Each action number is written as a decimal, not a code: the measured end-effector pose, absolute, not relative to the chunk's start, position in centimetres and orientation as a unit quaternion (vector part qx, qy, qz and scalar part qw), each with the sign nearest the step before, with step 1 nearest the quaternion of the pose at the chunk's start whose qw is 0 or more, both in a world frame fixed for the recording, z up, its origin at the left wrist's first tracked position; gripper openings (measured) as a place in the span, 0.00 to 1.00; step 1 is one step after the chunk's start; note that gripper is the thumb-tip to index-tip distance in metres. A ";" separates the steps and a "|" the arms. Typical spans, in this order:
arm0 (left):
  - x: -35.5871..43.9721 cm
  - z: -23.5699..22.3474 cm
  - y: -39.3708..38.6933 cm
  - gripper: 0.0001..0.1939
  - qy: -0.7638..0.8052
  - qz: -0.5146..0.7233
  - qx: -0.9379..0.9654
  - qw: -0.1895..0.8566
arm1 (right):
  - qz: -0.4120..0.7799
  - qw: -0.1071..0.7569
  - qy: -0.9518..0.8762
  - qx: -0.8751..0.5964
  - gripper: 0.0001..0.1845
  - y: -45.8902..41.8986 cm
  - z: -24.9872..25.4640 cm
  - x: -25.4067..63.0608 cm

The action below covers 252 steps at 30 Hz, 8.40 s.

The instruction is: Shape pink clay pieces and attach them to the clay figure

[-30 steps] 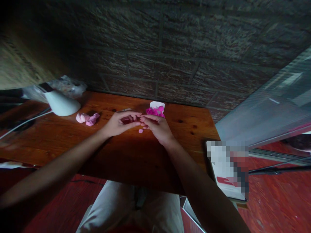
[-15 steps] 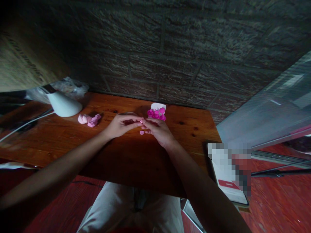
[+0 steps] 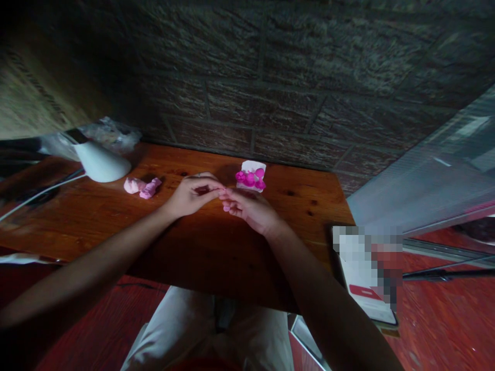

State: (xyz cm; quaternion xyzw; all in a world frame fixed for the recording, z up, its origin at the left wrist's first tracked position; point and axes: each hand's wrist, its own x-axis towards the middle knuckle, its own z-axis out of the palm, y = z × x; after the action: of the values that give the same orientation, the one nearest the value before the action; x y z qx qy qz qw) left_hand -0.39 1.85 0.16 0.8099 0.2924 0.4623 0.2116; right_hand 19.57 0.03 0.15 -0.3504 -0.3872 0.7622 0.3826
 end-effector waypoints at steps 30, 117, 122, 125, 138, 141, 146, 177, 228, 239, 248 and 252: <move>-1.0 -0.4 2.6 0.09 0.267 0.312 0.890 0.199 | 0.719 0.431 -0.424 -0.343 0.17 0.4 0.8 20.3; -0.7 -0.4 2.5 0.15 0.313 0.390 0.665 0.555 | 0.631 0.443 -0.549 -0.323 0.18 0.0 0.8 20.0; -0.8 -0.5 2.6 0.15 0.312 0.391 0.665 0.555 | 0.621 0.441 -0.557 -0.331 0.18 -0.1 1.0 20.0; -0.8 -0.5 2.6 0.14 0.313 0.391 0.667 0.552 | 0.620 0.437 -0.556 -0.341 0.19 0.0 0.9 20.0; -0.8 -0.3 2.6 0.16 0.324 0.394 0.665 0.545 | 0.654 0.450 -0.500 -0.346 0.19 0.3 0.6 20.1; -0.9 -0.2 2.6 0.15 0.326 0.396 0.666 0.542 | 0.650 0.444 -0.512 -0.345 0.19 0.3 0.5 20.0; -0.9 -0.3 2.6 0.16 0.342 0.393 0.661 0.540 | 0.628 0.454 -0.527 -0.349 0.21 0.2 0.6 20.0; -0.9 -0.6 2.8 0.15 0.331 0.396 0.661 0.545 | 0.569 0.456 -0.561 -0.391 0.20 0.3 0.0 20.0; -1.1 0.0 2.7 0.19 0.377 0.421 0.644 0.515 | 0.520 0.370 -0.622 -0.453 0.18 0.6 -0.5 20.6; -1.2 -0.2 2.9 0.16 0.380 0.419 0.643 0.516 | 0.490 0.336 -0.655 -0.467 0.12 0.8 -0.8 20.6; -1.1 -0.1 2.7 0.17 0.372 0.413 0.646 0.524 | 0.420 0.299 -0.686 -0.513 0.06 0.6 -0.5 21.0; -0.9 0.0 2.6 0.18 0.369 0.401 0.649 0.531 | 0.367 0.317 -0.674 -0.557 0.09 0.5 -0.2 21.2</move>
State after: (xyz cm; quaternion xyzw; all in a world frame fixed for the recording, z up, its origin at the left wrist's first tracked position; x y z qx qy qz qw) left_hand -0.95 2.63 -0.02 0.6488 0.3690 0.4012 0.5310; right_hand 21.17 0.51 -0.16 -0.5572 -0.6744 0.3665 0.3168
